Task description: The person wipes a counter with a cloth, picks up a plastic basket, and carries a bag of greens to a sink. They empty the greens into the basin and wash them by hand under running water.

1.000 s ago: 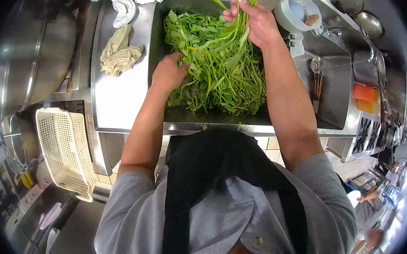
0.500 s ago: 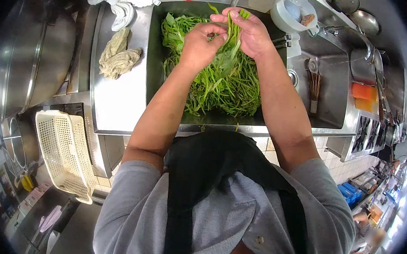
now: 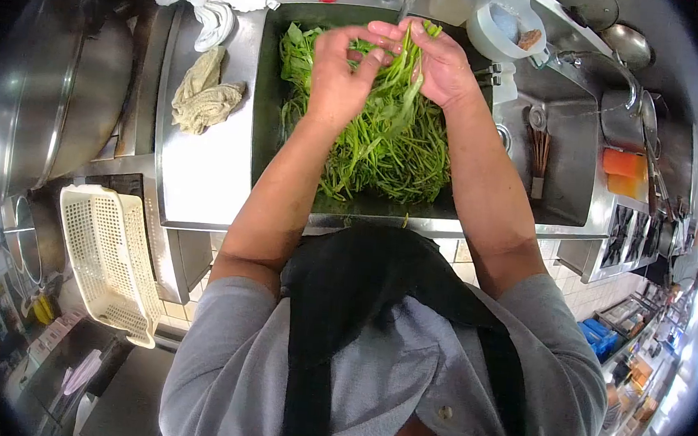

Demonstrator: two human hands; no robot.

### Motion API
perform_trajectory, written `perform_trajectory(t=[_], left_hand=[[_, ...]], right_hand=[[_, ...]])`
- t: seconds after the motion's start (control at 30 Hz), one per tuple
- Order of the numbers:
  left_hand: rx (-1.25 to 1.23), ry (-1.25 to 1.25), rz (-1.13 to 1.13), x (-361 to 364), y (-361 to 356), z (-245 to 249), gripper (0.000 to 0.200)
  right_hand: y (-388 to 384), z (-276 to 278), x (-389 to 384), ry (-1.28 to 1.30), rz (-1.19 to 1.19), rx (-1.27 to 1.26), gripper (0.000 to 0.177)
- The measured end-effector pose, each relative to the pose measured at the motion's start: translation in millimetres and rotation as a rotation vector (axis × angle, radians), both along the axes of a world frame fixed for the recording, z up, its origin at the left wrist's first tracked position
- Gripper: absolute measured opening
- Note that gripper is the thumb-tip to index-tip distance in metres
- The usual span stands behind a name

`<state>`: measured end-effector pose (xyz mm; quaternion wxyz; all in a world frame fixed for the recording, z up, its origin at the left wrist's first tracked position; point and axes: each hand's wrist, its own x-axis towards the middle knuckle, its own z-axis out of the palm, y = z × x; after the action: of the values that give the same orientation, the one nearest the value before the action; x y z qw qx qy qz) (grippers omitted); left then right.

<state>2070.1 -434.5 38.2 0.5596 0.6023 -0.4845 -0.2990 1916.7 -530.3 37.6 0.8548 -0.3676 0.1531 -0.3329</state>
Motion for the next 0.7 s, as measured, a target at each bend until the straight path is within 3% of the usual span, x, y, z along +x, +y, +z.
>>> perform_trajectory(t=[0.03, 0.1, 0.13, 0.17, 0.23, 0.27, 0.37, 0.5, 0.63, 0.7], left_hand=[[0.000, 0.001, 0.000, 3, -3, 0, 0.036], [-0.166, -0.251, 0.042, 11, -11, -1, 0.049], [-0.304, -0.428, 0.031, 13, -14, 4, 0.040], [-0.309, -0.428, 0.032, 14, -17, 3, 0.040], [-0.068, 0.015, -0.314, 15, -21, 4, 0.026], [-0.037, 0.166, -0.320, 12, -18, 9, 0.019], [0.058, 0.289, -0.356, 13, -20, 11, 0.015], [0.111, 0.208, -0.378, 17, -15, -1, 0.028], [0.072, -0.048, -0.202, 17, -19, -14, 0.019], [0.049, -0.049, -0.147, 17, -22, -15, 0.016]], right_hand=[[1, 3, -2, 0.001, 0.000, 0.000, 0.022], [4, 9, -4, -0.006, 0.062, 0.051, 0.024], [3, 10, -4, -0.002, 0.079, 0.026, 0.023], [2, 11, -4, -0.003, 0.079, 0.021, 0.023], [3, 13, -5, 0.033, 0.098, 0.036, 0.023], [4, 12, -4, 0.015, 0.106, 0.076, 0.022], [10, 12, -3, 0.018, 0.099, 0.081, 0.022], [11, 11, -2, 0.090, 0.033, 0.082, 0.022], [6, 9, 7, 0.267, -0.004, 0.057, 0.025], [4, 13, 14, 0.291, -0.054, 0.050, 0.023]])
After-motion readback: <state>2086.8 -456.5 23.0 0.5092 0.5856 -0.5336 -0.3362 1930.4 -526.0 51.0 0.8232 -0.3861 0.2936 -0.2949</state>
